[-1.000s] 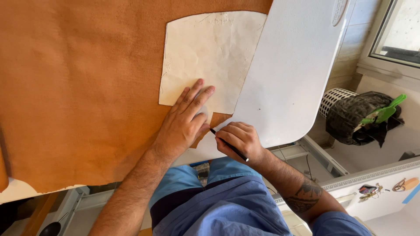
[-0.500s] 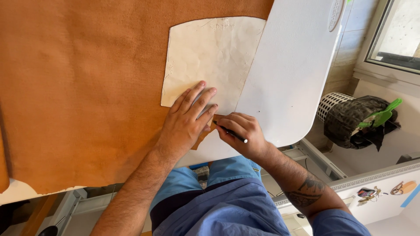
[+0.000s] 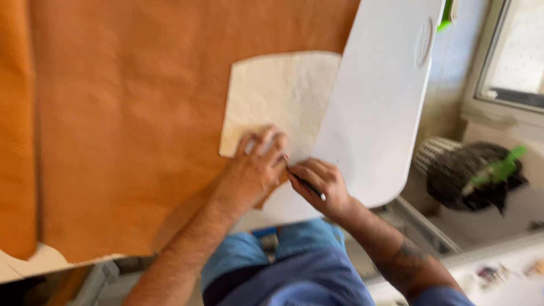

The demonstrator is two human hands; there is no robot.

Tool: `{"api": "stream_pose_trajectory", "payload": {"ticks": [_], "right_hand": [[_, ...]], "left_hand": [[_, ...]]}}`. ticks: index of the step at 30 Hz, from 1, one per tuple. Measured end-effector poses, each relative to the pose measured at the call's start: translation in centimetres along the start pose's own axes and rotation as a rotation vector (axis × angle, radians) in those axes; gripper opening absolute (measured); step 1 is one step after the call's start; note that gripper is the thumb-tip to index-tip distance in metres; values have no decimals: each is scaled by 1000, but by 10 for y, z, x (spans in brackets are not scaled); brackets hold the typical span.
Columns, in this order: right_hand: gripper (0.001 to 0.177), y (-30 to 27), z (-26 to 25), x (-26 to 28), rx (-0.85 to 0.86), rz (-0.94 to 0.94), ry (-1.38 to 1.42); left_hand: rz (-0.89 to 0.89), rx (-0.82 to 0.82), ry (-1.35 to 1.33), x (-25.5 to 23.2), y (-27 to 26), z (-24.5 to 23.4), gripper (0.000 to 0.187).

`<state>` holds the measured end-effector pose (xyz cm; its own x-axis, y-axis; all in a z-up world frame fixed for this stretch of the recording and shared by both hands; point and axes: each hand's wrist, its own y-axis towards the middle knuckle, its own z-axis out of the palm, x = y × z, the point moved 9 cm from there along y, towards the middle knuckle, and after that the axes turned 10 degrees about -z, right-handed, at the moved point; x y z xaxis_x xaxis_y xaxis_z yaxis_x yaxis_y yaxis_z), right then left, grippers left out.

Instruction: Tracing a pattern onto a piece of leather and cutting it out with scissors.

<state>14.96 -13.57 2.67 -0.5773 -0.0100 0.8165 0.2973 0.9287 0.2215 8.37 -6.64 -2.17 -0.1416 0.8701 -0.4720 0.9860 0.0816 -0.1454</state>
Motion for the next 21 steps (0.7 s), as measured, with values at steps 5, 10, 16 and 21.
{"api": "stream_pose_trajectory", "payload": {"ticks": [5,10,16,21], "right_hand": [[8,0,-7,7,10,-36,16],[5,4,-11,4,17,-56,-52],[7,-1,-14,-1,27,-67,-24],[9,-13,-19,-7,14,-70,-65]], "left_hand": [[77,-18,-48,-9,14,-15,24],[243,-86,-71,-22,31,-42,16],[299,-35,12,-20,38,-34,11],[350,-52,77,-21,36,-35,11]]}}
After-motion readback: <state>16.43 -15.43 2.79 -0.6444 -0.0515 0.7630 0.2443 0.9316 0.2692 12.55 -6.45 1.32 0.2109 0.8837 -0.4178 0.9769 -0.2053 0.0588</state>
